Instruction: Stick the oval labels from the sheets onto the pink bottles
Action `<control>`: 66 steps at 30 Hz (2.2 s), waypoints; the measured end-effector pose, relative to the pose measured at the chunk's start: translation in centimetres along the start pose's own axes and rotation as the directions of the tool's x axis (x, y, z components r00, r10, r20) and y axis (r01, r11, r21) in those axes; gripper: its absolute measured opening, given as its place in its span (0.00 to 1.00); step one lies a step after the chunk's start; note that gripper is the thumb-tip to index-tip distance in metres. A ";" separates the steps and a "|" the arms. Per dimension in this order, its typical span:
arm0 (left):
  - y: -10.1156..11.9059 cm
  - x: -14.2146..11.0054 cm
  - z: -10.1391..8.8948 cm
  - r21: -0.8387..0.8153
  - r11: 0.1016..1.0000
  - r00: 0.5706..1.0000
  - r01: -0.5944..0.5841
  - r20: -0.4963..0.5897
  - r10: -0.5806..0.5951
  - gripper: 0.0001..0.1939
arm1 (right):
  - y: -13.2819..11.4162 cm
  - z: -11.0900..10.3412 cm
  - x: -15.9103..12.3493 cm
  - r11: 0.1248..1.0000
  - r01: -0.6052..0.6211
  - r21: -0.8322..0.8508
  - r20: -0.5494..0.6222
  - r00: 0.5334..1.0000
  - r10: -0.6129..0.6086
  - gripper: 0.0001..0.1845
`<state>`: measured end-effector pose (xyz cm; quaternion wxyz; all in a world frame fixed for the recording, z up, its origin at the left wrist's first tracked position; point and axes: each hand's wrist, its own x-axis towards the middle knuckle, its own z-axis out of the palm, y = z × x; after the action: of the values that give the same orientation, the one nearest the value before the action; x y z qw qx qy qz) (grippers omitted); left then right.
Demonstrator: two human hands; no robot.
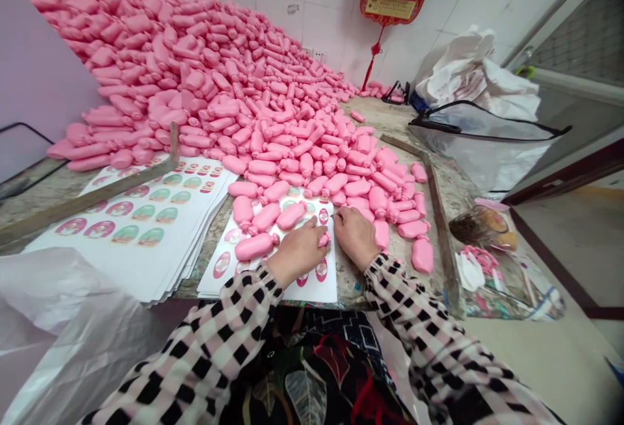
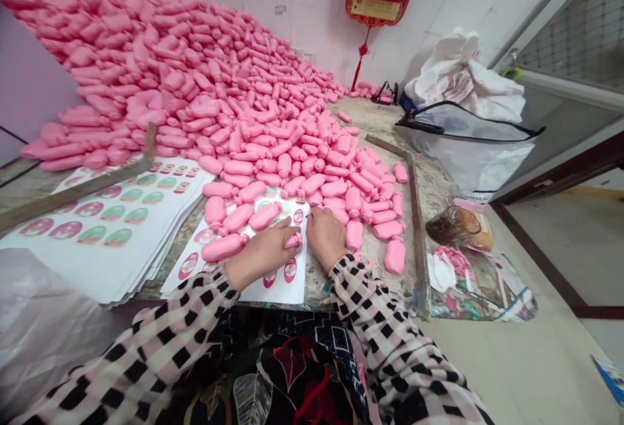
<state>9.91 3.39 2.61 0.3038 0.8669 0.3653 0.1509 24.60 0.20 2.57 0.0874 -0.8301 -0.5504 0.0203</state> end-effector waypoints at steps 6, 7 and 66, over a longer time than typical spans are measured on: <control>0.0 0.3 -0.1 0.146 0.989 0.991 0.023 0.129 -0.043 0.24 | 0.1 -0.5 0.6 0.998 0.040 -0.041 0.050 0.998 -0.038 0.17; 0.1 0.3 -0.1 0.162 0.987 0.990 0.019 0.138 -0.042 0.24 | 0.1 -0.5 0.7 0.998 0.046 -0.042 0.049 0.998 -0.044 0.17; 1.4 0.3 -1.4 0.262 0.964 0.970 0.053 0.217 -0.112 0.24 | -1.1 -2.4 3.0 0.989 -0.074 0.131 0.070 0.995 0.066 0.11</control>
<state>10.21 3.45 4.53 0.2364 0.8941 0.3802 -0.0113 25.06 3.06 5.34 0.1236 -0.8401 -0.5209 0.0872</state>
